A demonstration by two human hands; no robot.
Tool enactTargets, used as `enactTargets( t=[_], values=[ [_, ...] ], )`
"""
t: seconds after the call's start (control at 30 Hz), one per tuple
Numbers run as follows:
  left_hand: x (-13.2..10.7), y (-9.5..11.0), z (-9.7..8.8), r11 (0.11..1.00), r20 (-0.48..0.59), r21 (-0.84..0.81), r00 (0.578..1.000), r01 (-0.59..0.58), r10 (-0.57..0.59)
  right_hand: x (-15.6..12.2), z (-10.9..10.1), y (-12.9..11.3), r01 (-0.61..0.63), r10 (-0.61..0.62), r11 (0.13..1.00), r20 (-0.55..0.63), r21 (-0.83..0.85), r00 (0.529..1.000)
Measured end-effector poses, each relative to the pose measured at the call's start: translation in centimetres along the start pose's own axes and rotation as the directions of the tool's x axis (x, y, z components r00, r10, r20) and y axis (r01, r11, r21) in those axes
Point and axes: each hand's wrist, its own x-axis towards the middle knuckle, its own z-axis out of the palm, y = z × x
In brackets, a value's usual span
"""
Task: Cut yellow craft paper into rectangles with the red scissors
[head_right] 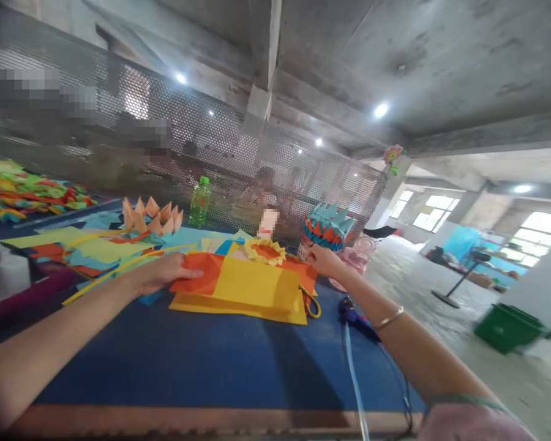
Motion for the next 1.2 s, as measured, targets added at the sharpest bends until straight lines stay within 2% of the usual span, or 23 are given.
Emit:
enactTargets(
  t=[0.07,0.2,0.37,0.43,0.57,0.67,0.9,1.2],
  values=[
    [0.1,0.3,-0.1,1.000,0.049,-0.027,0.999,0.005,-0.004,-3.2,-0.1,0.8,0.001,-0.001,1.000,0.036,-0.014,0.999],
    [0.0,0.9,-0.5,0.991,-0.026,-0.121,0.998,-0.059,0.056,-8.6,1.4,2.1,-0.020,0.023,0.999,0.117,-0.025,0.993],
    [-0.1,1.5,-0.7,0.992,-0.117,-0.113,0.992,-0.064,0.051,-13.8,3.9,3.6,-0.156,0.164,0.985,0.134,-0.069,0.977],
    [-0.2,1.6,-0.6,0.994,-0.126,-0.094,0.991,-0.056,0.044,-15.1,4.7,4.1,-0.255,0.259,0.966,0.107,-0.047,0.960],
    [-0.2,1.5,-0.4,0.996,-0.128,-0.077,0.991,-0.051,0.041,-15.8,5.0,4.7,-0.440,0.440,0.898,0.012,-0.034,0.898],
    [0.0,1.1,-0.5,0.996,-0.126,-0.053,0.990,-0.071,0.064,-15.3,4.6,4.5,-0.503,0.506,0.862,0.033,-0.065,0.862],
    [0.2,1.1,-0.6,0.996,-0.120,-0.062,0.991,-0.068,0.060,-15.1,4.6,4.2,-0.500,0.513,0.857,0.115,-0.121,0.851],
    [0.0,1.6,-0.5,0.995,-0.146,-0.092,0.989,-0.031,0.017,-17.0,3.3,5.2,-0.505,0.525,0.847,0.111,-0.165,0.844]
  ],
)
